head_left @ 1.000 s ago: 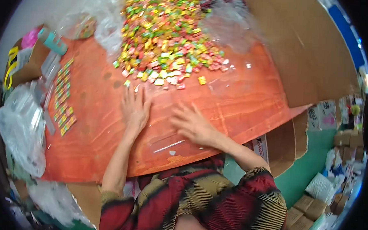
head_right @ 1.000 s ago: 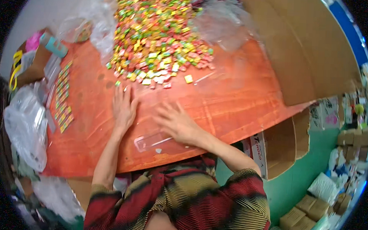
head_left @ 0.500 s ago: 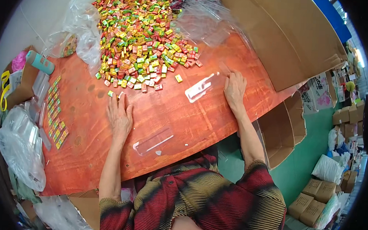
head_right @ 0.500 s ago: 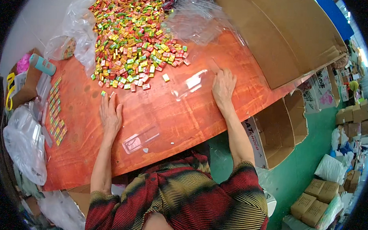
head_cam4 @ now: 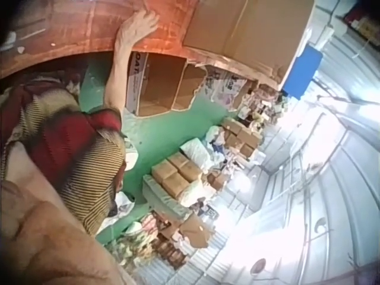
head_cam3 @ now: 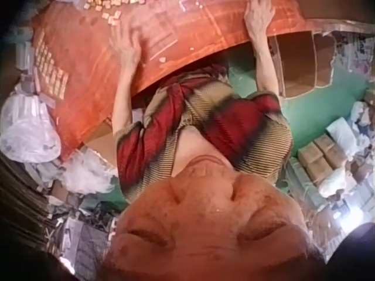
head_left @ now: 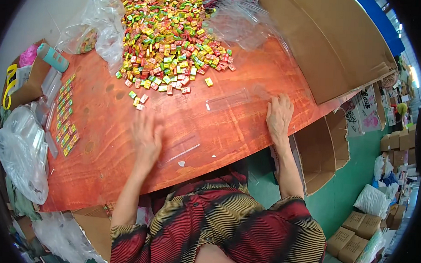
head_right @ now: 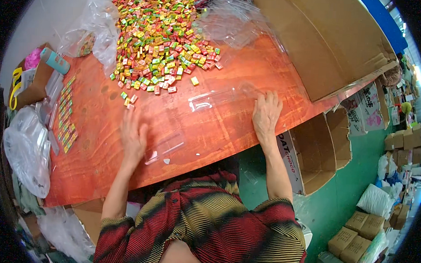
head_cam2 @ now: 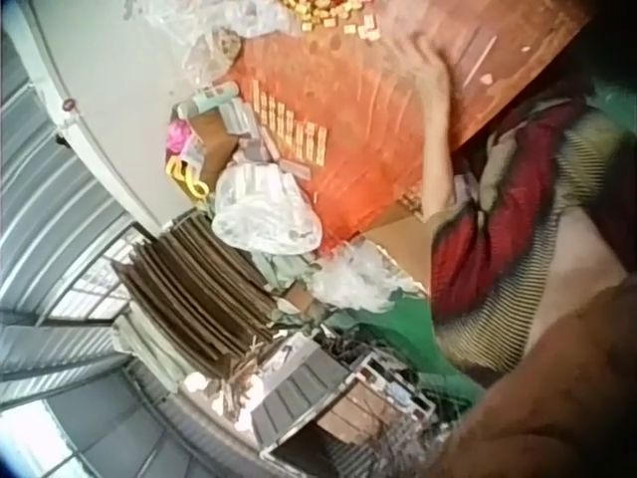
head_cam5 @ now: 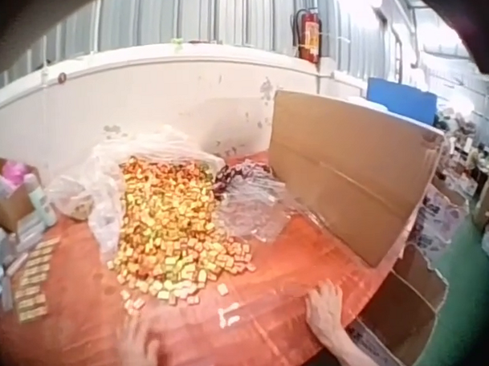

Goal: Sorting and arranging small colorful blocks into specific rows and patterns on a table.

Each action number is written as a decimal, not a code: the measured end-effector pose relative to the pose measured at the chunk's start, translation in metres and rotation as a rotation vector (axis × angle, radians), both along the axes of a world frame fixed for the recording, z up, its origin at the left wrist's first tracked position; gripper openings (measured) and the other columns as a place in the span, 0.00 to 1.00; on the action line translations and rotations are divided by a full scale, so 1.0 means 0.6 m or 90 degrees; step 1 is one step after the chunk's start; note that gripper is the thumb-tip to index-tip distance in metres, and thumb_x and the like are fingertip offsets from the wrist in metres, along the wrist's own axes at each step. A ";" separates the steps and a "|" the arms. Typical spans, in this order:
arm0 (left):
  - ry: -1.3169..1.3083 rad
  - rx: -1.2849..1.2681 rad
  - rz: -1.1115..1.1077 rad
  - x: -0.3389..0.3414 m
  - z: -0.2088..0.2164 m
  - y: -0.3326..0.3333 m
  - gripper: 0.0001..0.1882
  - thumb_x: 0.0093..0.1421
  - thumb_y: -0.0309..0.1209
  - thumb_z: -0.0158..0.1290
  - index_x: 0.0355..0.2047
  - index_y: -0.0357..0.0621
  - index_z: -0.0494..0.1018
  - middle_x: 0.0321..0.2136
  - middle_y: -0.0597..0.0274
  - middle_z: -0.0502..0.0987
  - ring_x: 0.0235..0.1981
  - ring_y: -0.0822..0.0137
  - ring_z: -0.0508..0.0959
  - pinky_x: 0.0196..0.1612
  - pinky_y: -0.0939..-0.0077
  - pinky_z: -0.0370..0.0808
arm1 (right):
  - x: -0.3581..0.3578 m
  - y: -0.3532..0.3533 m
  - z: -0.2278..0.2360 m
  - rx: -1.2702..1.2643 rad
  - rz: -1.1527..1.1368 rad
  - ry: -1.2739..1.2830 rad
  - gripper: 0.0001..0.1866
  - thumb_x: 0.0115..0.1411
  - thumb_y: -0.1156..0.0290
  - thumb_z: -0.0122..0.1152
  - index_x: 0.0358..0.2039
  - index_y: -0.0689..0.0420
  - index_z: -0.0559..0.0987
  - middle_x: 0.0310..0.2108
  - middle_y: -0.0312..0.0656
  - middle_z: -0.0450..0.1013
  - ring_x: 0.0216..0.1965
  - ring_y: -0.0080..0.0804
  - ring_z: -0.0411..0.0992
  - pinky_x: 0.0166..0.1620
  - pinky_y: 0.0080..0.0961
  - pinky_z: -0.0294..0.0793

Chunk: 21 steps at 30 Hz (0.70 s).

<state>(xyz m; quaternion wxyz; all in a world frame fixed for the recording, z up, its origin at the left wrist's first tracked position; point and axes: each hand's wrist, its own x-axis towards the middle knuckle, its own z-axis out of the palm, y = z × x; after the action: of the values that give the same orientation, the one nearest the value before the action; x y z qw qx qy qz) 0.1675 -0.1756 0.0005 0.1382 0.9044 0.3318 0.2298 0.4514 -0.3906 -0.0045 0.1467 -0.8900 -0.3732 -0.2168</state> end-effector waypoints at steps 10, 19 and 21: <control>0.063 0.002 -0.150 -0.020 -0.019 -0.085 0.21 0.52 0.35 0.50 0.46 0.43 0.67 0.51 0.48 0.61 0.55 0.49 0.58 0.55 0.50 0.52 | -0.112 0.098 0.018 -0.125 0.392 0.124 0.12 0.51 0.72 0.55 0.38 0.56 0.73 0.42 0.43 0.68 0.48 0.40 0.63 0.53 0.42 0.55; -0.157 -0.057 0.070 -0.020 -0.013 0.127 0.20 0.52 0.27 0.48 0.47 0.40 0.65 0.47 0.46 0.64 0.47 0.46 0.64 0.51 0.59 0.61 | -0.212 0.287 0.051 0.039 0.592 0.351 0.19 0.51 0.66 0.57 0.44 0.56 0.69 0.37 0.48 0.67 0.38 0.45 0.68 0.37 0.36 0.69; -0.116 -0.063 0.036 -0.007 -0.009 0.165 0.21 0.51 0.26 0.49 0.47 0.42 0.65 0.47 0.46 0.64 0.47 0.46 0.64 0.52 0.60 0.62 | -0.242 0.349 0.038 0.011 0.581 0.358 0.24 0.50 0.67 0.59 0.47 0.55 0.66 0.37 0.48 0.66 0.38 0.47 0.67 0.37 0.36 0.69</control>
<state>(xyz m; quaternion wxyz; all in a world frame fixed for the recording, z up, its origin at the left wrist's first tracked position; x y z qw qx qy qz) 0.1632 -0.0765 -0.0047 0.2057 0.8622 0.3541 0.2982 0.3062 -0.1810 0.0186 0.3278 -0.6600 -0.6665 0.1127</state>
